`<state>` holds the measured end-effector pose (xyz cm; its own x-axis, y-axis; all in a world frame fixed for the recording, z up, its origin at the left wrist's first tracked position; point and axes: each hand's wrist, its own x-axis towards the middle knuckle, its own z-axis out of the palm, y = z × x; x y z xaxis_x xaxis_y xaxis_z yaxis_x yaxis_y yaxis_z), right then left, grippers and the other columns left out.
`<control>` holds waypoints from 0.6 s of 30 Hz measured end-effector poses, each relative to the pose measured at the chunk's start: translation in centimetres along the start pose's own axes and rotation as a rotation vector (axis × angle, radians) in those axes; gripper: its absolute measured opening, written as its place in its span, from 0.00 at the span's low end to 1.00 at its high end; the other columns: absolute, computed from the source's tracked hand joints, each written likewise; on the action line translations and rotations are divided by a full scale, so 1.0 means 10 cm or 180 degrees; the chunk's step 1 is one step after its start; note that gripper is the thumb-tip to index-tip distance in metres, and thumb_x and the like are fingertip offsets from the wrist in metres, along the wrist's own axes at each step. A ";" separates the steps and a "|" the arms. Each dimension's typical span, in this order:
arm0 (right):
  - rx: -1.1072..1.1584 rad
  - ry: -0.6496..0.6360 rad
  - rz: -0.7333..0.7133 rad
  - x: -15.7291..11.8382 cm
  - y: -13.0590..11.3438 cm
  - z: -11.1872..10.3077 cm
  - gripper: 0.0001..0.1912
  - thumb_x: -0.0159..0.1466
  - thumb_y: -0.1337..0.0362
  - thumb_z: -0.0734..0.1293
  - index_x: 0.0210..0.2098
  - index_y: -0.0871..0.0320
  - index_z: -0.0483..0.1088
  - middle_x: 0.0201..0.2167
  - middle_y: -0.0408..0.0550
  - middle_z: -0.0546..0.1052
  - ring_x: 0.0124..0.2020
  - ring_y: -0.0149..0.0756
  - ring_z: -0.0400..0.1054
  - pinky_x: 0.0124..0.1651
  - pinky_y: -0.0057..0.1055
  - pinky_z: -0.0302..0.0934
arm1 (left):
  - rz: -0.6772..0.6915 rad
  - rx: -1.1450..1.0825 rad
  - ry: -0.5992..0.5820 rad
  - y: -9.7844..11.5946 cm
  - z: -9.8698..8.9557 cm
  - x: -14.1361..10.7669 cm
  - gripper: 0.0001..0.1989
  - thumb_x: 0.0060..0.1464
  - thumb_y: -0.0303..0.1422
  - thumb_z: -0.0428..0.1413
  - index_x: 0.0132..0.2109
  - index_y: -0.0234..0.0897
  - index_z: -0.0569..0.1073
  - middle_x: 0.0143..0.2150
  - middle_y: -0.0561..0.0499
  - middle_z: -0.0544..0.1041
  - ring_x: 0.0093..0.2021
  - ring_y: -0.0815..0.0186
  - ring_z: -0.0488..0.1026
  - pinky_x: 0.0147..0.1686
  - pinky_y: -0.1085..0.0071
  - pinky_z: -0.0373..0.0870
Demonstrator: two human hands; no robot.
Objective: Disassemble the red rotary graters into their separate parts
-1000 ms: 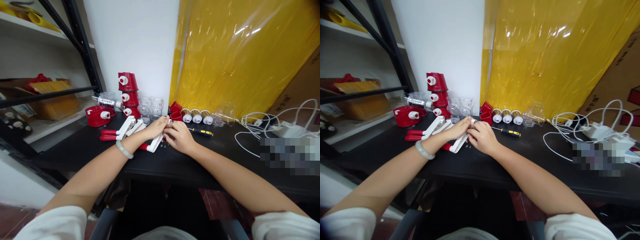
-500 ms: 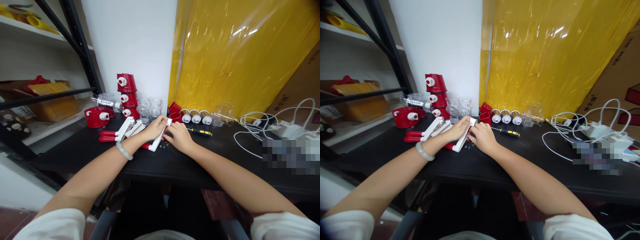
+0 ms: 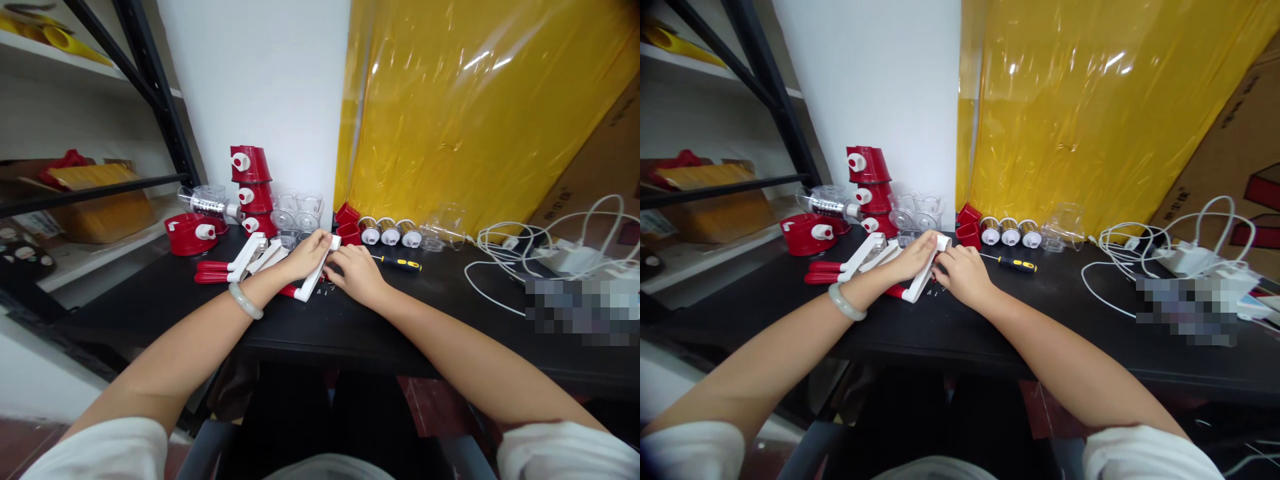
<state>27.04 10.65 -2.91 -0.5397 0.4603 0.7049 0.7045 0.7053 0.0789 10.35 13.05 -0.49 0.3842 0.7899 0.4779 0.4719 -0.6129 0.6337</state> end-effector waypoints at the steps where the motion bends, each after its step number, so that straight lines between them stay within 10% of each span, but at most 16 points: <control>1: -0.0014 0.0009 -0.0008 0.00 0.00 0.00 0.08 0.65 0.60 0.64 0.36 0.57 0.72 0.32 0.48 0.75 0.36 0.39 0.64 0.41 0.35 0.50 | -0.0007 0.0002 -0.0003 0.00 0.00 0.00 0.25 0.62 0.54 0.35 0.41 0.38 0.64 0.35 0.51 0.70 0.37 0.64 0.69 0.44 0.66 0.66; 18: -0.0050 -0.0034 -0.0078 0.00 0.01 0.02 0.06 0.64 0.66 0.63 0.32 0.58 0.72 0.28 0.46 0.76 0.33 0.37 0.66 0.40 0.34 0.51 | 0.0062 0.0033 -0.0029 -0.04 0.00 0.01 0.25 0.62 0.53 0.35 0.38 0.38 0.64 0.33 0.51 0.70 0.35 0.64 0.69 0.41 0.67 0.65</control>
<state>26.99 10.86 -3.06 -0.5617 0.4488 0.6951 0.6982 0.7079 0.1072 10.20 13.35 -0.70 0.4005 0.7776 0.4846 0.4725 -0.6284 0.6179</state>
